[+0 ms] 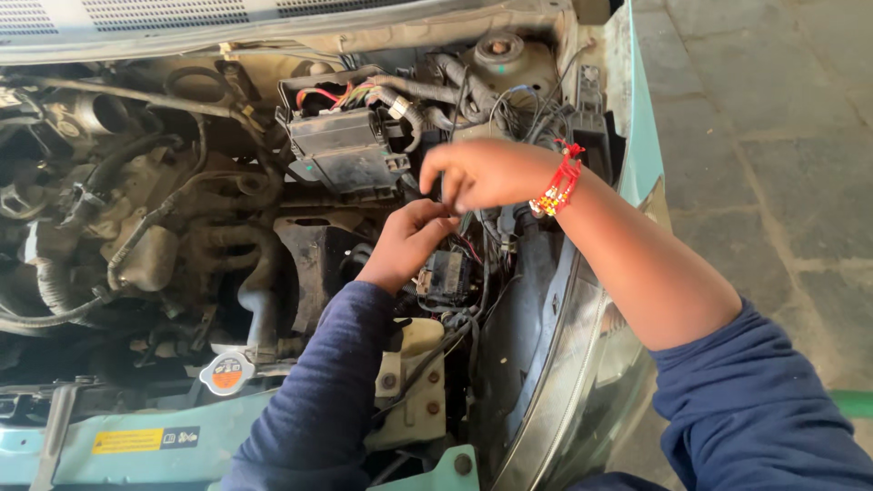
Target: The person connects and routes electrical wires and plastic connectors inside a car's engine compartment.
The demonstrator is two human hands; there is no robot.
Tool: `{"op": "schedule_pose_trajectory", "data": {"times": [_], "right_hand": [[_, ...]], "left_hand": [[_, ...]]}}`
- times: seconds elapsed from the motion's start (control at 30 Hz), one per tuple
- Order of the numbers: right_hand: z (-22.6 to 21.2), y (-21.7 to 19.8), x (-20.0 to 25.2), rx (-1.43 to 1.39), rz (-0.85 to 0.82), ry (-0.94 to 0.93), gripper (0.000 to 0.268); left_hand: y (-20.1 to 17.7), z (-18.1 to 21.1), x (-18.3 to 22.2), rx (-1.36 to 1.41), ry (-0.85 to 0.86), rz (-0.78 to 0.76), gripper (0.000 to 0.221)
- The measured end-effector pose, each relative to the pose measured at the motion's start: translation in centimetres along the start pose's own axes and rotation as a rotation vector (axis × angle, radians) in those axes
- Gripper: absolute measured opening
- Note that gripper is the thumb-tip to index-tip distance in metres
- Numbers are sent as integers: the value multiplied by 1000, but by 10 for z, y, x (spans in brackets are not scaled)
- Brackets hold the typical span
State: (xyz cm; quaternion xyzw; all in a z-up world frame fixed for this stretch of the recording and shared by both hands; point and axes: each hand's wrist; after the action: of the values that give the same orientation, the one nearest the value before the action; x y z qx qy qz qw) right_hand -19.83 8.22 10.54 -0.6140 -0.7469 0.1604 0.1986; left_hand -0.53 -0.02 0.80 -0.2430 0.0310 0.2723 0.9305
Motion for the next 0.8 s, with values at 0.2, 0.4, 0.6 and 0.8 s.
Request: {"op": "schedule_pose_trajectory", "data": {"times": [0.2, 0.4, 0.6, 0.8], "right_hand": [[-3, -8, 2, 162, 506, -165, 33], [25, -47, 34, 461, 859, -205, 28], [74, -77, 39, 598, 794, -42, 37], [76, -78, 32, 386, 675, 85, 38]], "left_hand": [[-4, -2, -1, -36, -90, -14, 33], [-5, 5, -3, -169, -101, -2, 32], [1, 3, -4, -204, -58, -51, 30], [-2, 3, 0, -331, 36, -39, 32]]}}
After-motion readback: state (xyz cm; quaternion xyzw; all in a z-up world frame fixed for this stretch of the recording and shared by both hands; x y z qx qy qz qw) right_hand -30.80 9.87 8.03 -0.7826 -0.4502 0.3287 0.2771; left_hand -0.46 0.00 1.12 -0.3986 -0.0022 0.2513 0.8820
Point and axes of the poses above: each hand's wrist, its own x-axis away from the middle knuckle, its own y-axis out of the palm, z = x × y, and after that the axes turned 13 degrees about -x, right-handed
